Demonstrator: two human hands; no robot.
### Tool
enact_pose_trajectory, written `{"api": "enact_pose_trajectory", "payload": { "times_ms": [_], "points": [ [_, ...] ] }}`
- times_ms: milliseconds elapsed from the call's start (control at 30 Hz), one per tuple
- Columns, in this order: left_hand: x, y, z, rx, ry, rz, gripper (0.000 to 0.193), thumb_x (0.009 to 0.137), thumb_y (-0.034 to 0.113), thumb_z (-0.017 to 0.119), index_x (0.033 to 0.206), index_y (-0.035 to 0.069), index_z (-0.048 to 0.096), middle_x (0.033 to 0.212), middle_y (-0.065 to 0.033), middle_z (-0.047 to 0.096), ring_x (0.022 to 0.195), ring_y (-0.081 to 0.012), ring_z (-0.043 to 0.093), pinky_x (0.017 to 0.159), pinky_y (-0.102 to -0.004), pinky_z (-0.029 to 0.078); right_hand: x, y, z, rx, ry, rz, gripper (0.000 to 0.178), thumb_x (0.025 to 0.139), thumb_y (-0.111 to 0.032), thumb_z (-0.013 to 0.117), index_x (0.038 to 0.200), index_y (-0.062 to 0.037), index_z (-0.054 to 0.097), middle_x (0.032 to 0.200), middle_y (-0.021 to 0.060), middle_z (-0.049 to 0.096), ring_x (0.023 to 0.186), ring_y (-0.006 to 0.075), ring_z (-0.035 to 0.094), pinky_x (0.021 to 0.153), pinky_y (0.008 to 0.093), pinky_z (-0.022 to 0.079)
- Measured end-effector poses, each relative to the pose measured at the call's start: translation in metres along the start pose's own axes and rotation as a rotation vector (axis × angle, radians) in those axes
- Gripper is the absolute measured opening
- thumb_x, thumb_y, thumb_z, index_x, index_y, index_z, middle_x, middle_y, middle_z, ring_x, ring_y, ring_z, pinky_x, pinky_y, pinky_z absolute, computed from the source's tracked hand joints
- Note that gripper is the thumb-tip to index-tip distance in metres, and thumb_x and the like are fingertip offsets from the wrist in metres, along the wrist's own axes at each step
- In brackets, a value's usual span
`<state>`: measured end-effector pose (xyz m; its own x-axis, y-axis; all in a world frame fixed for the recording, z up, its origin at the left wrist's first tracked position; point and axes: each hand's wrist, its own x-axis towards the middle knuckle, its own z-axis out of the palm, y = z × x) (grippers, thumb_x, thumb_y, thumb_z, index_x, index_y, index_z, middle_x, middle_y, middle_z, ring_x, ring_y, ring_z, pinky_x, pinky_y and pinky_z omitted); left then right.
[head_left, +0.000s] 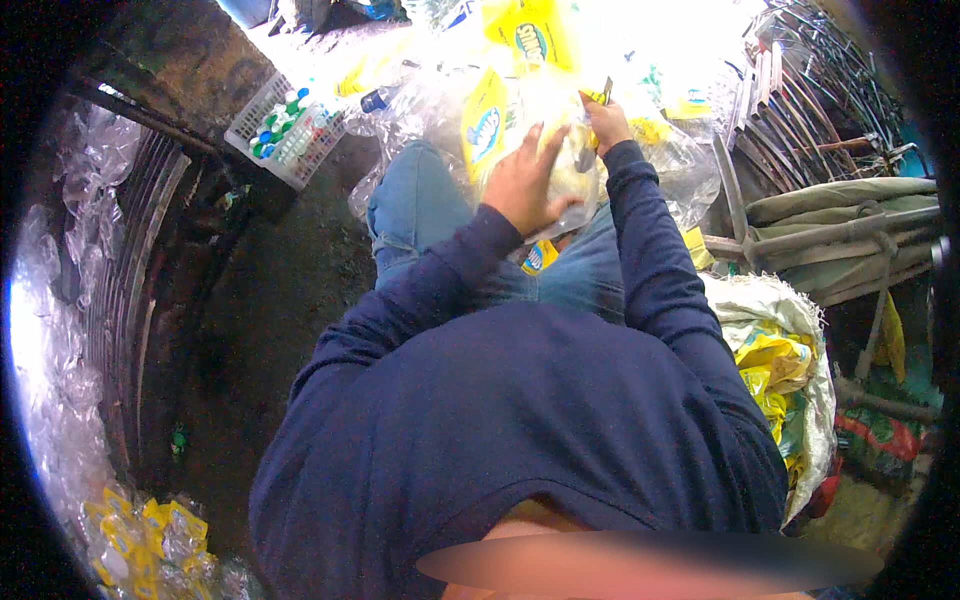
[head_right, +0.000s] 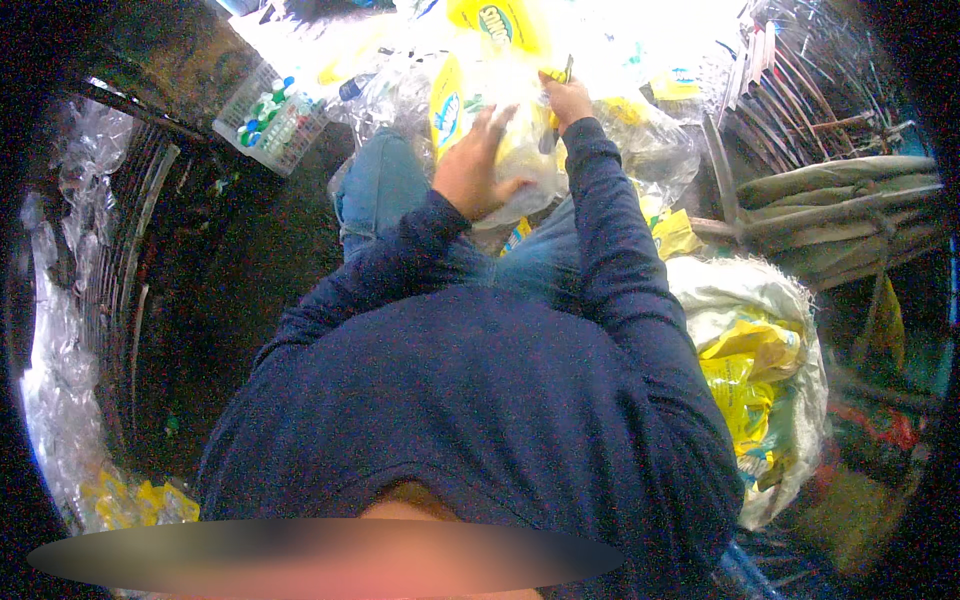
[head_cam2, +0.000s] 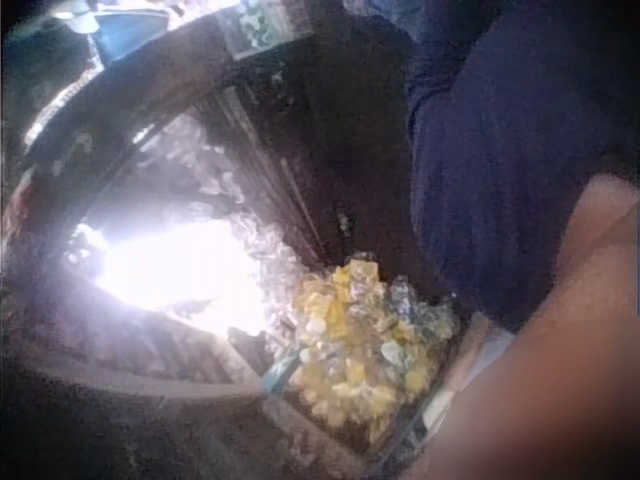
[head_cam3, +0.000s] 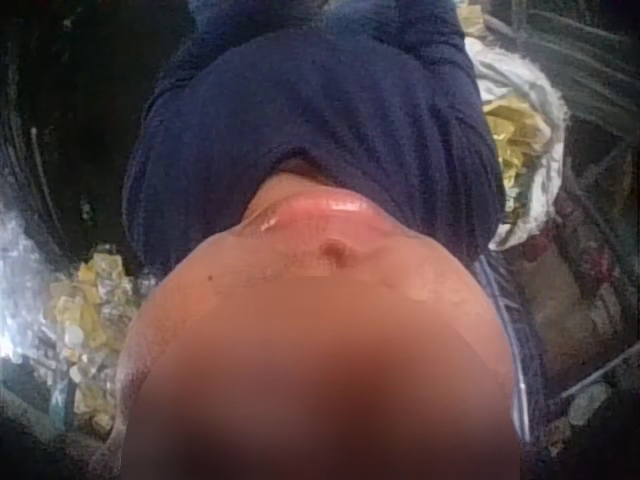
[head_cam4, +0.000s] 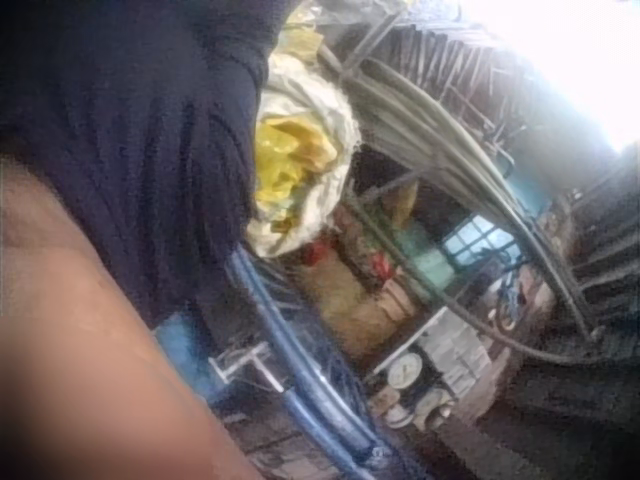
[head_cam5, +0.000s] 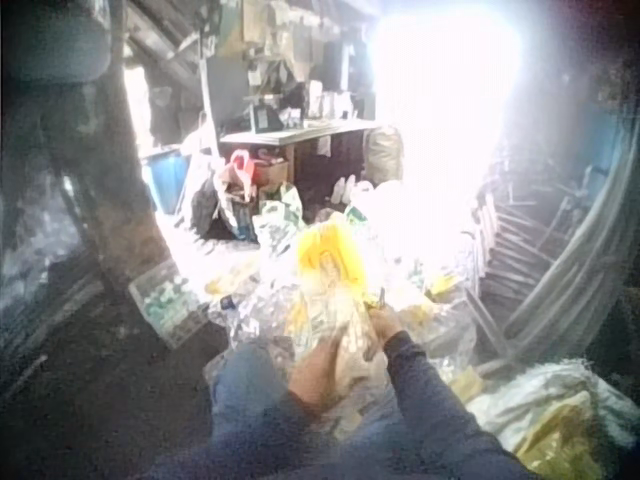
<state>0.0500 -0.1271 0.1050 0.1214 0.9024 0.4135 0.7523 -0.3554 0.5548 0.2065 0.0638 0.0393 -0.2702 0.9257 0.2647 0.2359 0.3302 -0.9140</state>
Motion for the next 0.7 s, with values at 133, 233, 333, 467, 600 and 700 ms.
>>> {"api": "enact_pose_trajectory", "payload": {
  "times_ms": [133,233,333,467,600,700],
  "points": [
    [0.026,-0.016,-0.032,-0.153,0.156,-0.003,0.082,0.066,0.042,0.077,0.131,0.009,0.039,0.121,-0.0165,0.052,0.110,-0.0347,0.052,0.089,-0.0412,0.045,-0.008,0.033,0.010,-0.548,-0.152,-0.257,0.023,0.075,-0.021,0.060,0.096,-0.0111,0.062,0.086,0.0043,0.066,0.078,0.0214,0.064,0.067,0.0348,0.050],
    [0.036,-0.039,-0.048,-0.027,0.212,0.144,0.072,0.068,0.040,0.076,0.127,0.013,0.044,0.119,-0.0127,0.054,0.109,-0.0330,0.053,0.089,-0.0404,0.046,0.002,0.054,0.035,0.658,-0.049,0.385,0.026,0.076,-0.019,0.058,0.096,-0.0029,0.060,0.085,0.0136,0.065,0.080,0.0254,0.063,0.069,0.0350,0.049],
    [0.043,-0.060,-0.058,0.173,0.298,0.211,0.051,0.075,0.039,0.069,0.119,0.019,0.054,0.117,-0.0087,0.055,0.104,-0.0287,0.055,0.086,-0.0392,0.045,0.025,0.068,0.050,-0.058,0.019,0.000,0.025,0.078,-0.016,0.057,0.097,0.0004,0.059,0.085,0.0161,0.064,0.079,0.0296,0.062,0.071,0.0368,0.049],
    [0.051,-0.059,-0.053,0.461,0.516,0.101,0.039,0.081,0.037,0.062,0.119,0.032,0.054,0.120,-0.0009,0.048,0.110,-0.0258,0.043,0.093,-0.0509,0.027,0.044,0.052,0.064,-0.256,0.028,-0.020,0.021,0.082,-0.016,0.056,0.093,0.0016,0.061,0.085,0.0145,0.064,0.078,0.0295,0.062,0.071,0.0374,0.050],
    [0.044,-0.032,-0.030,0.427,0.479,0.036,0.039,0.084,0.029,0.058,0.121,0.037,0.052,0.132,-0.0012,0.036,0.129,-0.0308,0.026,0.098,-0.0654,0.006,0.030,-0.007,0.089,0.695,0.112,0.230,0.031,0.086,-0.026,0.058,0.094,0.0042,0.058,0.081,0.0081,0.062,0.072,0.0210,0.061,0.063,0.0325,0.048],
    [0.027,-0.028,-0.021,0.306,0.580,0.237,0.055,0.075,0.043,0.065,0.126,0.036,0.048,0.141,-0.0005,0.030,0.136,-0.0314,0.015,0.101,-0.0618,-0.004,0.025,-0.048,0.096,0.796,0.072,0.568,0.041,0.084,-0.041,0.063,0.094,-0.0023,0.057,0.077,0.0048,0.058,0.064,0.0150,0.056,0.051,0.0293,0.045]
  ]
}}
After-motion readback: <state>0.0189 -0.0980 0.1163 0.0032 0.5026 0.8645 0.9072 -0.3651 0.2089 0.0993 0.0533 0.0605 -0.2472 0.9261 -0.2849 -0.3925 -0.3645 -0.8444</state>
